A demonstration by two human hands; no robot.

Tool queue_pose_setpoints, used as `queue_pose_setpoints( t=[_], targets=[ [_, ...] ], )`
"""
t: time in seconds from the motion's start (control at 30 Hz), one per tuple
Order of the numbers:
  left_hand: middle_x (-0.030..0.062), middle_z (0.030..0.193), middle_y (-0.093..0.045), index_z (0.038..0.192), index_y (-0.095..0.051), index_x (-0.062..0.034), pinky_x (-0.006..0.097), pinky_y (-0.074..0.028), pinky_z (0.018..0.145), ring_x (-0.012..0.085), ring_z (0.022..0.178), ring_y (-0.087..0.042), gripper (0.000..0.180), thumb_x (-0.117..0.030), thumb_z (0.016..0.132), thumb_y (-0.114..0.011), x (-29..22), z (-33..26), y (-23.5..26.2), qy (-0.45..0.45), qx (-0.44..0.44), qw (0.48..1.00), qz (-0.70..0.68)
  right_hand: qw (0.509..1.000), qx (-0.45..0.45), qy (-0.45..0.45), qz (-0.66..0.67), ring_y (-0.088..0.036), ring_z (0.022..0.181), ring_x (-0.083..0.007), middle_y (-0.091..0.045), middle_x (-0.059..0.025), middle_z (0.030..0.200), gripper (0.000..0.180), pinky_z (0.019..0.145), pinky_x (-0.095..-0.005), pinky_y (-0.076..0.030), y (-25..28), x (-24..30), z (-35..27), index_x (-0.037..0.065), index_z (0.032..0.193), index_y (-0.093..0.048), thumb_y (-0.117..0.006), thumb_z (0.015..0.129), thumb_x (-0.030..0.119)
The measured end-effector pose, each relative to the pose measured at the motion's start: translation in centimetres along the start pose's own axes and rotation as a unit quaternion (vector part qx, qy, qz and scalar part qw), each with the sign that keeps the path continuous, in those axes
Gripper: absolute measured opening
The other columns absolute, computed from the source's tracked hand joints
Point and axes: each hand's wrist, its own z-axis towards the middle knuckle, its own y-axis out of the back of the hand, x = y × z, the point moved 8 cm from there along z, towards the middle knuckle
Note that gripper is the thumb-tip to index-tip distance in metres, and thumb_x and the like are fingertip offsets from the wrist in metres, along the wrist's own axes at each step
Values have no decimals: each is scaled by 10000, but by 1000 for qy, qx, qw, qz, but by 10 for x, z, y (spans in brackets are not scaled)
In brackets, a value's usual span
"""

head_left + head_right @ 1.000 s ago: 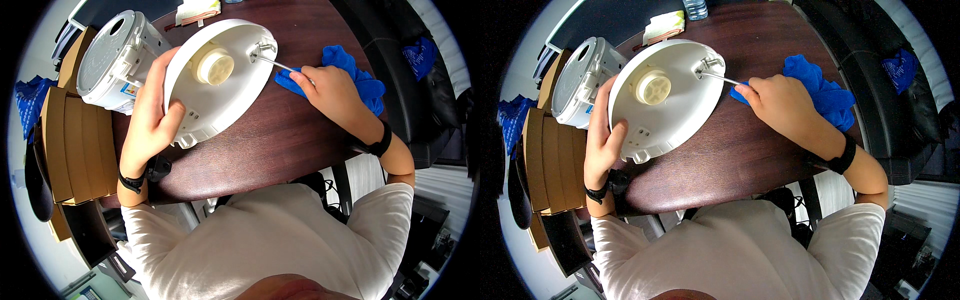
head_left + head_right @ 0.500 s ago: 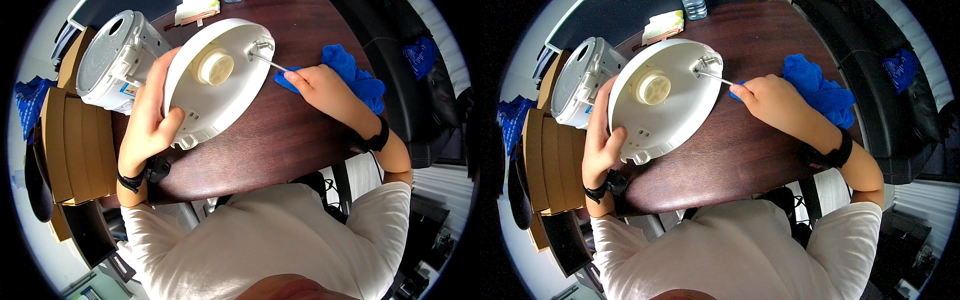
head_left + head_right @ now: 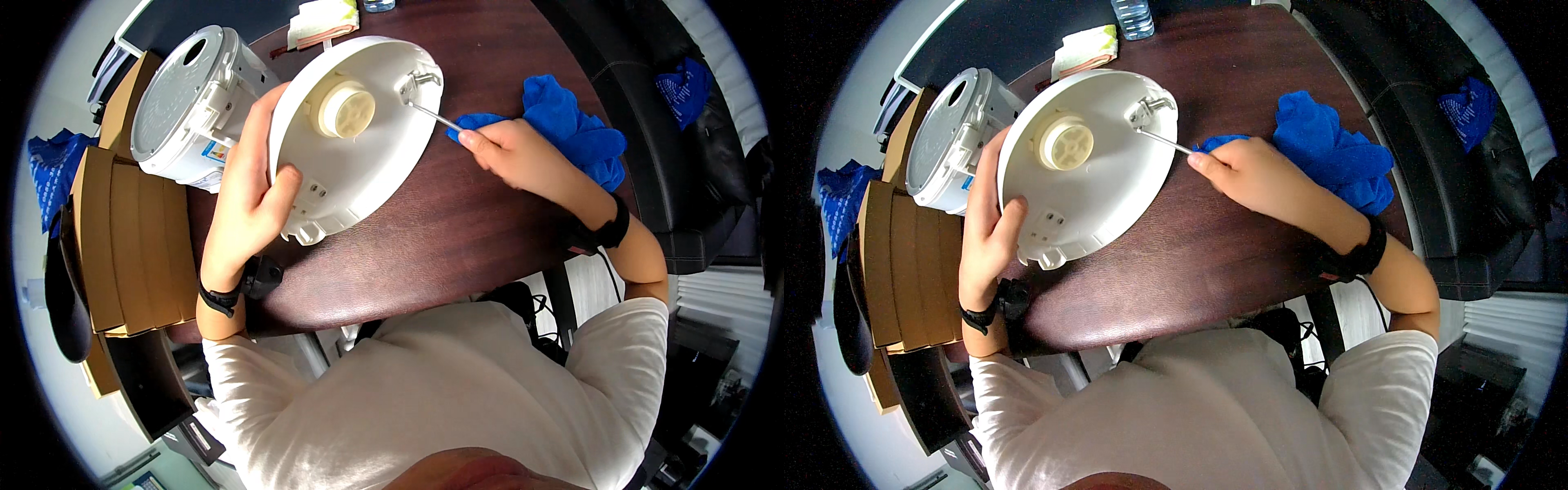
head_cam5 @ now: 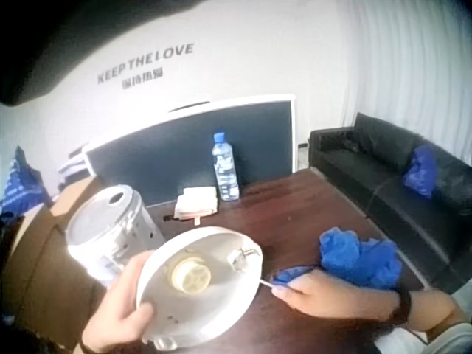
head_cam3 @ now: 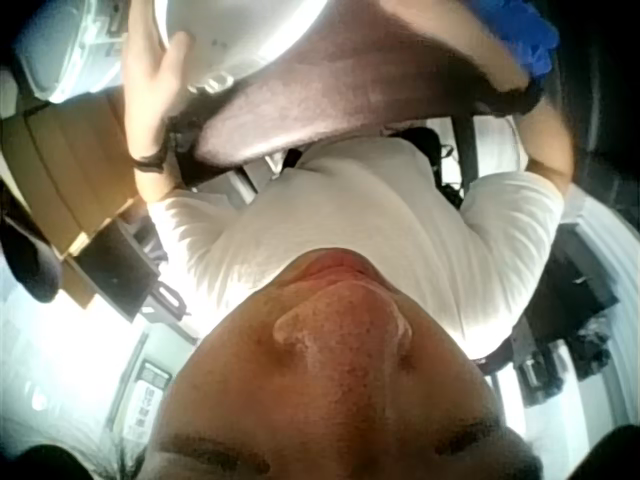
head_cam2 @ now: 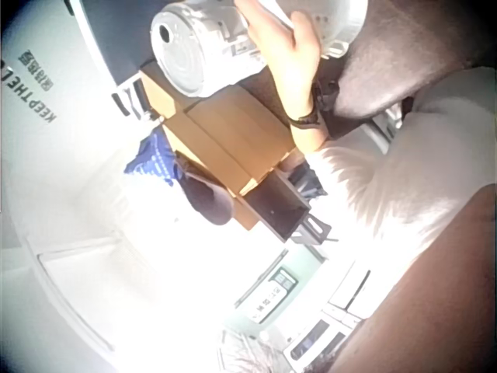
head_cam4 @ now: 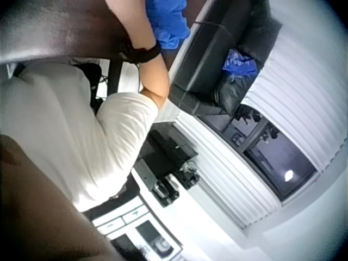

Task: The person assembles a white plastic lid component of a rice cooker. They use a screwdriver to tighten screws into the lid's mounting points, securing a central plastic piece. The person handles the lid and screwdriver throughout the process, working at a table.

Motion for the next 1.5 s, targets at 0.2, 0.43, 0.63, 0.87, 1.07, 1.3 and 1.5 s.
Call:
queue_pose_setpoints(
  t=[0.2,0.43,0.63,0.87,1.07,1.3,1.5],
  targets=[
    [180,1264,-505,1365,-361,29,343,-317,1053,257,1216,-471,653,-25,718,-431,8,-1,0,30,8,999,-30,967,-143,67,-199,-572,540,-372,-570,-179,590,423,488,-436,-439,29,22,-9,35,646,-591,-552,934,343],
    [177,1260,-505,1364,-361,33,336,-315,1053,249,1212,-471,659,-26,711,-427,6,-1,-1,32,11,999,-25,958,-155,79,-228,-575,530,-371,-577,-171,579,420,488,-439,-450,29,28,-5,42,653,-601,-550,931,352],
    [180,1222,-535,1350,-372,29,338,-339,1037,257,1182,-504,650,0,702,-415,2,0,0,19,4,1000,-25,963,-141,61,-220,-576,533,-374,-576,-176,576,423,488,-438,-450,26,24,-8,37,645,-602,-558,928,348],
    [181,1223,-535,1349,-372,27,338,-343,1034,260,1182,-504,657,-1,695,-420,3,-1,-1,17,5,1000,-25,964,-143,49,-219,-577,529,-372,-574,-176,571,438,479,-435,-448,28,25,-6,38,643,-609,-551,930,363],
    [182,1224,-537,1355,-372,19,342,-352,1029,260,1179,-511,665,-3,692,-423,3,-1,-1,18,10,999,-27,968,-137,47,-204,-578,533,-373,-578,-177,580,435,483,-435,-450,32,23,-6,37,649,-610,-549,932,361],
    [182,1214,-544,1358,-368,16,345,-354,1027,264,1178,-516,669,1,692,-422,2,-1,-2,15,8,999,-29,972,-124,37,-196,-571,537,-379,-570,-181,576,434,497,-441,-453,28,25,-10,32,652,-610,-549,933,357],
    [189,1206,-546,1357,-366,22,351,-358,1024,282,1167,-524,680,6,679,-426,1,-2,-1,6,13,1000,-19,974,-126,36,-187,-573,542,-379,-569,-182,575,439,499,-442,-453,27,22,-9,31,647,-608,-548,933,358]
  ],
)
